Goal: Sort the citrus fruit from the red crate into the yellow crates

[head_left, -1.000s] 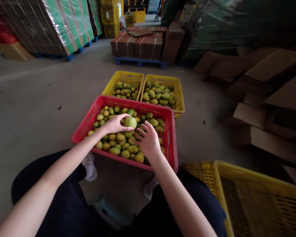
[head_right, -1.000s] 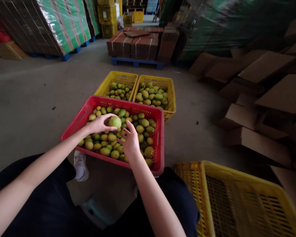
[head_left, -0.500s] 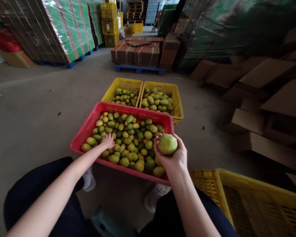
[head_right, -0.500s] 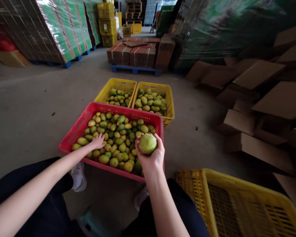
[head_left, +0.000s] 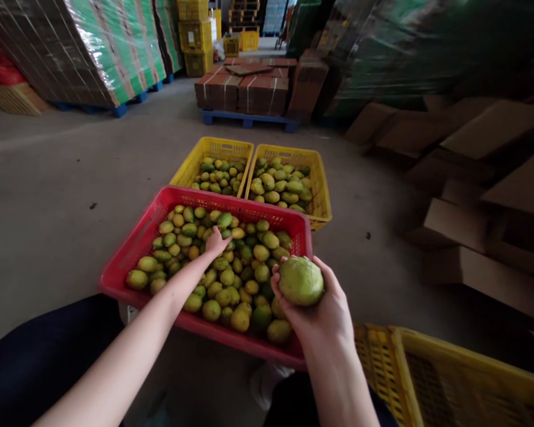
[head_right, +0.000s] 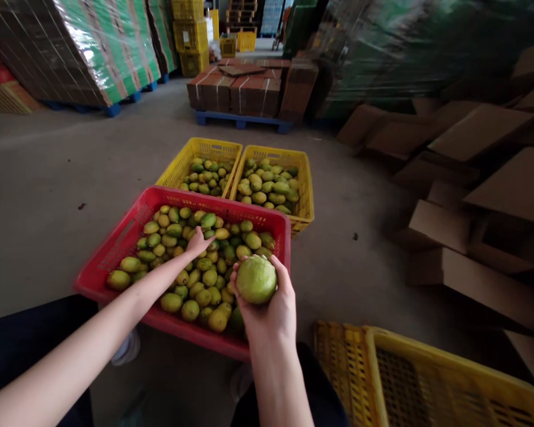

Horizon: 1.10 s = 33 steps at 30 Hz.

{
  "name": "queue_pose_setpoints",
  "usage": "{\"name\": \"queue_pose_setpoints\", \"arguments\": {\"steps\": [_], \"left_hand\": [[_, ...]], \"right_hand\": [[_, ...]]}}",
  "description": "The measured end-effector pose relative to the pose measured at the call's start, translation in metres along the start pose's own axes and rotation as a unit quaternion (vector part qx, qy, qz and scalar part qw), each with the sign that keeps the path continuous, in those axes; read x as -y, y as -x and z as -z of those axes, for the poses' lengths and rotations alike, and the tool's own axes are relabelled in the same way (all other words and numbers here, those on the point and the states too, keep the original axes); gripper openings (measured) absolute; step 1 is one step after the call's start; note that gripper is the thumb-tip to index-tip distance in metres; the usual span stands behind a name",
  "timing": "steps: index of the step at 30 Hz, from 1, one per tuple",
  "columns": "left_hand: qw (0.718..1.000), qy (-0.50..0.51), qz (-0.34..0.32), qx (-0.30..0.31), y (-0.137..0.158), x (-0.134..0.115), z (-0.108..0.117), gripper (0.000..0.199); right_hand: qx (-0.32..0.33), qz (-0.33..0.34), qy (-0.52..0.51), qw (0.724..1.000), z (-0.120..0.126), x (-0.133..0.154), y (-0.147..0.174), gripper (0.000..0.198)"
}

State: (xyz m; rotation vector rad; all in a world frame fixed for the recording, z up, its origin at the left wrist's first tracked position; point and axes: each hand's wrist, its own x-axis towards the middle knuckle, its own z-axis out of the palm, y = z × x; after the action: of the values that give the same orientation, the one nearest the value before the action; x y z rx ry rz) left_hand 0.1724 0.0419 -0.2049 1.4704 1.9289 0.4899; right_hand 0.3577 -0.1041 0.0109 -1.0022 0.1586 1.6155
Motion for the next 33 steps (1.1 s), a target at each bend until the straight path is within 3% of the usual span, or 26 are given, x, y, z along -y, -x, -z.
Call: {"name": "queue_pose_setpoints", "arguments": {"steps": [3,6,9,12,14,16,18,19,22,26,33], "left_hand": [[0.998,0.042,0.048,-0.011,0.006,-0.012,-0.002,0.057],[0.991,0.109,0.076,0.016,0.017,-0.02,0.013,0.038],[0.968,0.22,0.088,0.085,0.032,-0.032,0.049,0.029],[0.944,0.305,0.059,0.114,0.052,-0.049,0.1,0.032],[0.917,0.383,0.027,0.112,0.071,-0.06,0.135,0.029],[0.866,0.484,-0.009,0.123,0.095,-0.068,0.164,0.023],[0.818,0.556,-0.046,0.143,0.122,-0.073,0.182,0.023],[0.808,0.566,-0.064,0.153,0.135,-0.075,0.187,0.026],[0.811,0.551,-0.114,0.163,0.168,-0.074,0.189,0.043],[0.825,0.524,-0.169,0.127,0.187,-0.065,0.179,0.061],[0.862,0.436,-0.232,0.11,0.191,-0.055,0.174,0.049]], "right_hand": [[0.026,0.033,0.002,0.999,0.008,0.0,-0.007,0.012],[0.034,0.028,-0.011,0.999,0.006,0.0,-0.005,0.012],[0.069,-0.009,0.019,0.997,-0.003,0.0,0.001,0.015],[0.095,-0.024,0.055,0.994,-0.012,-0.005,0.007,0.018],[0.108,-0.025,0.076,0.991,-0.017,-0.012,0.009,0.017],[0.126,-0.026,0.094,0.987,-0.02,-0.022,0.009,0.017],[0.152,-0.022,0.108,0.982,-0.022,-0.033,0.01,0.017],[0.168,-0.015,0.114,0.979,-0.023,-0.038,0.012,0.019],[0.22,0.019,0.124,0.967,-0.025,-0.051,0.017,0.027],[0.278,0.108,0.153,0.942,-0.023,-0.055,0.027,0.033],[0.221,0.34,0.303,0.862,-0.014,-0.053,0.034,0.048]]}}
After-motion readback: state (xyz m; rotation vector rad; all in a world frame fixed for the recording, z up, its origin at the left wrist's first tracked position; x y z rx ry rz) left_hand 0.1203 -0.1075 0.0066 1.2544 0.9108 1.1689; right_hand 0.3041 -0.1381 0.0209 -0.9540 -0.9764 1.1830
